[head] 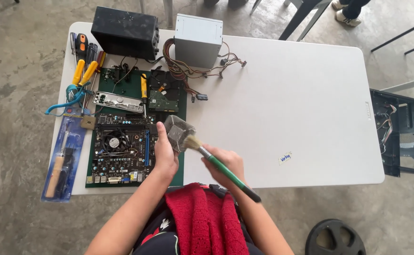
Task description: Disassembling a computer power supply unit and cleaning its internal and external components using a brush and screwdriver.
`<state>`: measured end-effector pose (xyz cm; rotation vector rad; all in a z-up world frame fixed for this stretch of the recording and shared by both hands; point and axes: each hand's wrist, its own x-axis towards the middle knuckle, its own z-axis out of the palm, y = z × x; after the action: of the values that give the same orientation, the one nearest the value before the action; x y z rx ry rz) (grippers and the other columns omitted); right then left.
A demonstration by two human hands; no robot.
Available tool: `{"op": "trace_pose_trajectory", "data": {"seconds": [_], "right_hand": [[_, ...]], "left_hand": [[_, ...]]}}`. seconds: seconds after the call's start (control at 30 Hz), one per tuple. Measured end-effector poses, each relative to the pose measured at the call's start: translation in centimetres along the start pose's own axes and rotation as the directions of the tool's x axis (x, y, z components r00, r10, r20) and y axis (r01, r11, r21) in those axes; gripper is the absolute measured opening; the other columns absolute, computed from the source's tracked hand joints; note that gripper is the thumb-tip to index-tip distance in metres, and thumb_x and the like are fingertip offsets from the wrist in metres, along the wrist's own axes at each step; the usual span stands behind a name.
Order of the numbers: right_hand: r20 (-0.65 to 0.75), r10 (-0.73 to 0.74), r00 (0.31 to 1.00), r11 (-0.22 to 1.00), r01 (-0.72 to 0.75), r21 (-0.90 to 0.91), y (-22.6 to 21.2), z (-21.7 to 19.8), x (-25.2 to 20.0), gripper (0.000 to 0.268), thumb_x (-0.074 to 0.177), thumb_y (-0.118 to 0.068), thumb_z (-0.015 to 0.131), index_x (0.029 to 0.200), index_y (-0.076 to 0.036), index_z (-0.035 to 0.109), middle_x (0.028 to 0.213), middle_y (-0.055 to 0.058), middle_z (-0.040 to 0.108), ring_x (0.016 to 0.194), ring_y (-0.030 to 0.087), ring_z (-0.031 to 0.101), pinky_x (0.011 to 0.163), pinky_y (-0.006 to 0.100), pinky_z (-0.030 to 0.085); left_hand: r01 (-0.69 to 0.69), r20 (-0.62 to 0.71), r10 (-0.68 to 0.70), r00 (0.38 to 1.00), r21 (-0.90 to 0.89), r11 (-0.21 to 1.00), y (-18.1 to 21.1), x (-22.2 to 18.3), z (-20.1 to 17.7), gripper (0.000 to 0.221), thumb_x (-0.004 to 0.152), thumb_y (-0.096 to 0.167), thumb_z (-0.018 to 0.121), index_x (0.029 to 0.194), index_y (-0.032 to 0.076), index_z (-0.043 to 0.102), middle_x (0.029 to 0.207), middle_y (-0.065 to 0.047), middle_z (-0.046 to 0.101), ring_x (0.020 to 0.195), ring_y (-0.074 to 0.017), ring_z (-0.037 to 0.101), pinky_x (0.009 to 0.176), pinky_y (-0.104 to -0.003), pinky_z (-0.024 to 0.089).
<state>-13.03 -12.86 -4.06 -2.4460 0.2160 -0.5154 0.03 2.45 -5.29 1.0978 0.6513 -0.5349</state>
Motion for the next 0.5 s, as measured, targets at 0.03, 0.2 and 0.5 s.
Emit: {"op": "trace_pose_trajectory", "data": {"seconds": [0.03,0.2,0.5], "right_hand": [[-0.004,0.005,1.000,1.000,-0.005,-0.002,0.4,-0.4,0.2,0.031,0.086,-0.035,0.080,0.117,-0.037,0.080,0.080,-0.003,0.080,0.074,0.028,0.077,0.071,0.040,0.059],[0.042,0.229,0.972,0.965,-0.221,-0.143,1.9,-1.6,-0.1,0.025,0.096,-0.042,0.073,0.119,-0.036,0.077,0.084,0.003,0.080,0.084,0.030,0.078,0.078,0.043,0.060],[0.150,0.560,0.815,0.784,-0.462,-0.415,2.2,-4.1,-0.2,0.034,0.106,-0.048,0.052,0.134,-0.034,0.067,0.094,0.008,0.082,0.094,0.030,0.080,0.086,0.047,0.062]], "left_hand": [[0.002,0.004,-0.002,1.000,0.005,1.000,0.2,0.1,-0.3,0.090,0.097,0.078,0.055,0.147,0.003,0.055,0.137,-0.015,0.067,0.123,-0.0268,0.069,0.105,-0.043,0.059],[-0.155,0.035,0.151,0.988,0.168,0.974,0.9,1.4,-1.6,0.078,0.100,0.081,0.047,0.125,0.009,0.063,0.113,-0.011,0.073,0.105,-0.0219,0.076,0.088,-0.037,0.065],[-0.283,0.234,0.225,0.946,0.934,0.216,0.1,8.6,-6.8,0.049,0.096,0.060,0.067,0.124,0.020,0.064,0.109,-0.008,0.077,0.108,-0.0296,0.075,0.089,-0.047,0.058]]}}
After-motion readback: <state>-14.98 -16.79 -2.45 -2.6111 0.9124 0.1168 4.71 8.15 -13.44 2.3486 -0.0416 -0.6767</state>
